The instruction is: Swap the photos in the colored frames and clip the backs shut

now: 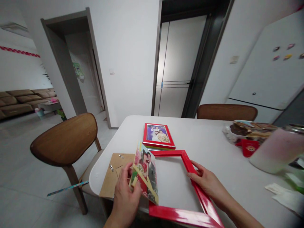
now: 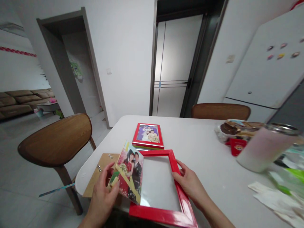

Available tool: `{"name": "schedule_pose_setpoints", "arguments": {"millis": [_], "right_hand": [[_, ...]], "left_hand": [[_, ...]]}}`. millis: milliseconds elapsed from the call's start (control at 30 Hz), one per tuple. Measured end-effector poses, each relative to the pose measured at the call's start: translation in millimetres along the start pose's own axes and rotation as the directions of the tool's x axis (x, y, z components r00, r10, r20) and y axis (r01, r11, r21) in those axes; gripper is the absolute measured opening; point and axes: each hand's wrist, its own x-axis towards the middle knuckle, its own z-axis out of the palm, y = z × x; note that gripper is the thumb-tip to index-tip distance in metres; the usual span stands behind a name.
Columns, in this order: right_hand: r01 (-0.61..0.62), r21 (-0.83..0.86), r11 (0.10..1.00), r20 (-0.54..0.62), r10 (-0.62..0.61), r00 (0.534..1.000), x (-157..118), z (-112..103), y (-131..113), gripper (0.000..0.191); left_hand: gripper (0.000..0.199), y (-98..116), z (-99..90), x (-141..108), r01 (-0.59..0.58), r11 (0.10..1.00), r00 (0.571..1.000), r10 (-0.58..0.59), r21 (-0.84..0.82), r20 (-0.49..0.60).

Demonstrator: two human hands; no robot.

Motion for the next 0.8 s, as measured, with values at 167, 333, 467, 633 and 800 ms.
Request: {"name": "schedule_pose_setpoints", "arguments": {"millis": [167,333,467,633,800], "right_hand": [[0.025,-0.461,0.887,-0.109,-0.084,0.990,8.0,3.8,17.4,0.049],[0.050,-0.646,0.762,-0.107,-0.155,0.982,5.6,8.7,20.5,0.048],[0.048,-0.701,0.711,-0.091,-0.156,0.984,4.5,7.1,23.9,0.047],[0.180,-0.666,0.723,-0.124,-0.346,0.930,-1.6,13.2,12.9,0.044],[0.225,-0.178,0.958,0.041,-0.221,0.974,-9.4,58.6,-8.1,0.050]], "left_hand": [[0.045,-40.8,-13.7,-10.7,0.134,0.987,0.984,-0.143,0.085,0.111],[0.039,-46.4,-15.2,-14.0,-0.028,0.922,0.983,-0.045,0.387,0.178],[0.036,-41.3,-17.0,-10.5,-0.121,0.848,0.974,0.002,0.515,0.226],[0.039,-36.0,-12.5,-11.0,-0.208,0.855,0.958,0.080,0.475,0.275],[0.061,-24.0,8.3,-16.2,-0.352,0.893,0.864,0.195,0.280,0.464]]}}
